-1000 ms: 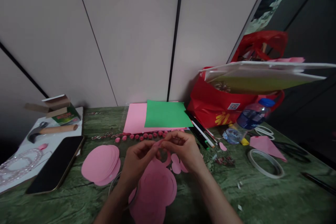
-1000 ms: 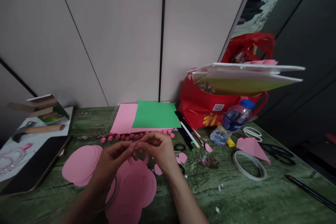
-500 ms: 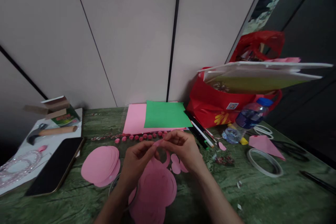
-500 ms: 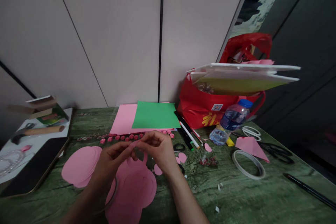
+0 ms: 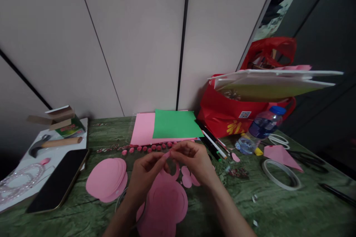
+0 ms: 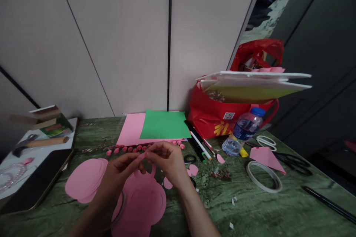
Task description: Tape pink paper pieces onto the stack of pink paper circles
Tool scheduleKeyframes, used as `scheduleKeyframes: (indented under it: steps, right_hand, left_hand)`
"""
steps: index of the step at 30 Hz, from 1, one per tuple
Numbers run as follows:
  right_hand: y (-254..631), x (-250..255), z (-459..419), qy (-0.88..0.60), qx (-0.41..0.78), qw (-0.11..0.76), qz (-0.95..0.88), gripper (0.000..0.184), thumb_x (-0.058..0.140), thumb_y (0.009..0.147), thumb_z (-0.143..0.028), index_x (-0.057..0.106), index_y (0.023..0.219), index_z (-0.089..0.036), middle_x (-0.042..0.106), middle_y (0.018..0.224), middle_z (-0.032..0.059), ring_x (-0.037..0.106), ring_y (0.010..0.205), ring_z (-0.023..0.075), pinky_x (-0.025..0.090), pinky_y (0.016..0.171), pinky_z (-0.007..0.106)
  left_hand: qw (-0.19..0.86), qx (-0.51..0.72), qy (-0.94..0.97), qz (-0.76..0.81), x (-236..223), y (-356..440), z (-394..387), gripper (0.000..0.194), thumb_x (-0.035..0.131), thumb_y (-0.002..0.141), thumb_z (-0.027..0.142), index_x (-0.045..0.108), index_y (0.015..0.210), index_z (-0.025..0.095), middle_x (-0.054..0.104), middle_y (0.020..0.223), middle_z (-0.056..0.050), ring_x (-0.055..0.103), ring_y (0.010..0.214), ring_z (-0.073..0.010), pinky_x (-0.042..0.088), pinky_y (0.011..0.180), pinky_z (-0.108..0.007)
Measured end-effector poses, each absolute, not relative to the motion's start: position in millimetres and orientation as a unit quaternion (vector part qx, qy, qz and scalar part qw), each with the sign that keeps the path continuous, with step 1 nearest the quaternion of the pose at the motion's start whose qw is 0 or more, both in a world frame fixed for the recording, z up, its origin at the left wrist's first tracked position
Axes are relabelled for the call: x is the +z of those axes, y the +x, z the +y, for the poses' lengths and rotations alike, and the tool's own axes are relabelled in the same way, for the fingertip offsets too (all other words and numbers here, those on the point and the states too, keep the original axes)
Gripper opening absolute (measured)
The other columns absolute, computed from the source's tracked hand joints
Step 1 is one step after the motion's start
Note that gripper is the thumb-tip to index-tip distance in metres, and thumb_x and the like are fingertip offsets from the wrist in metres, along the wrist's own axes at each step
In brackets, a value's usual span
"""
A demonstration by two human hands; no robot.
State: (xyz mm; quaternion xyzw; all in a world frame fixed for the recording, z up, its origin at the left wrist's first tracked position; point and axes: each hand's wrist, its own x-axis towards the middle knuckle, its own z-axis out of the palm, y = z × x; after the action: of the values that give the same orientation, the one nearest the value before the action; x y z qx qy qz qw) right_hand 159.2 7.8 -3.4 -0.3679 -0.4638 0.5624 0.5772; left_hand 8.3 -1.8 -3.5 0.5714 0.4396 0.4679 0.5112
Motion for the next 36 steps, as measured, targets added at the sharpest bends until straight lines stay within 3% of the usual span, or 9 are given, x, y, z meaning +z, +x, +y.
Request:
scheduleKeyframes:
  steps: [6,11,17,24,28,33,36]
  right_hand:
    - [158.7,-1.9,7.0,-0.365,0.577,0.578,-0.446,0.02,0.079,0.052,-0.021,0.063,0.062,-0.016,0.065,0.058,-0.0021,0.059,0.05,0.0094,0.048,0.049,0.019]
    - [160.4,-0.2,5.7,-0.359,0.563,0.566,-0.484,0.016,0.071,0.064,-0.025,0.07,0.078,-0.018,0.07,0.074,0.0027,0.064,0.063,0.0127,0.052,0.06,0.024]
    - [159.9,-7.1,7.8,-0.359,0.564,0.574,-0.473,0.012,0.073,0.062,-0.023,0.067,0.07,-0.016,0.067,0.062,-0.0002,0.061,0.055,0.0105,0.049,0.053,0.02]
    - [153.9,-12.4,8.5,-0.342,0.59,0.557,-0.474,0.025,0.077,0.057,-0.026,0.056,0.066,-0.015,0.062,0.054,-0.002,0.059,0.045,0.0115,0.047,0.042,0.021]
    - [155.7,-10.8,8.2,-0.329,0.595,0.558,-0.476,0.024,0.076,0.058,-0.028,0.06,0.069,-0.015,0.063,0.055,-0.0006,0.062,0.048,0.0137,0.051,0.047,0.024]
    - [158.5,-6.9,6.8,-0.359,0.56,0.557,-0.498,0.017,0.073,0.063,-0.026,0.068,0.077,-0.017,0.07,0.078,0.0041,0.066,0.069,0.0149,0.053,0.065,0.026]
    - [157.5,-6.5,6.5,-0.369,0.551,0.552,-0.506,0.015,0.071,0.065,-0.028,0.068,0.074,-0.017,0.069,0.069,0.0031,0.064,0.062,0.0142,0.053,0.059,0.025]
  left_hand:
    - [0.512,0.462,0.585,0.426,-4.3,8.7,-1.9,0.015,0.06,0.076,0.027,0.067,0.073,0.015,0.063,0.055,0.0,0.055,0.056,-0.0114,0.04,0.056,-0.021]
    - [0.517,0.475,0.568,0.43,-1.6,7.5,-2.6,0.014,0.061,0.075,0.028,0.068,0.074,0.015,0.063,0.057,0.0,0.056,0.056,-0.0119,0.041,0.056,-0.021]
    - [0.507,0.467,0.576,0.44,-1.8,6.2,-2.2,0.014,0.061,0.075,0.027,0.067,0.07,0.015,0.063,0.056,-0.001,0.055,0.056,-0.0122,0.04,0.056,-0.022]
    - [0.5,0.451,0.595,0.438,1.4,6.9,-3.1,0.013,0.061,0.074,0.023,0.071,0.074,0.016,0.064,0.056,-0.001,0.056,0.057,-0.0124,0.041,0.056,-0.021]
    - [0.504,0.459,0.595,0.426,2.1,6.8,-3.3,0.013,0.061,0.074,0.022,0.073,0.073,0.016,0.065,0.057,-0.001,0.057,0.057,-0.0133,0.044,0.058,-0.022]
    - [0.499,0.485,0.572,0.434,0.3,5.5,-2.0,0.011,0.063,0.072,0.023,0.072,0.071,0.017,0.065,0.057,-0.001,0.057,0.056,-0.0139,0.044,0.056,-0.022]
    - [0.483,0.476,0.58,0.452,1.2,4.9,-2.5,0.013,0.063,0.072,0.025,0.072,0.069,0.018,0.065,0.057,-0.001,0.057,0.057,-0.0145,0.044,0.057,-0.023]
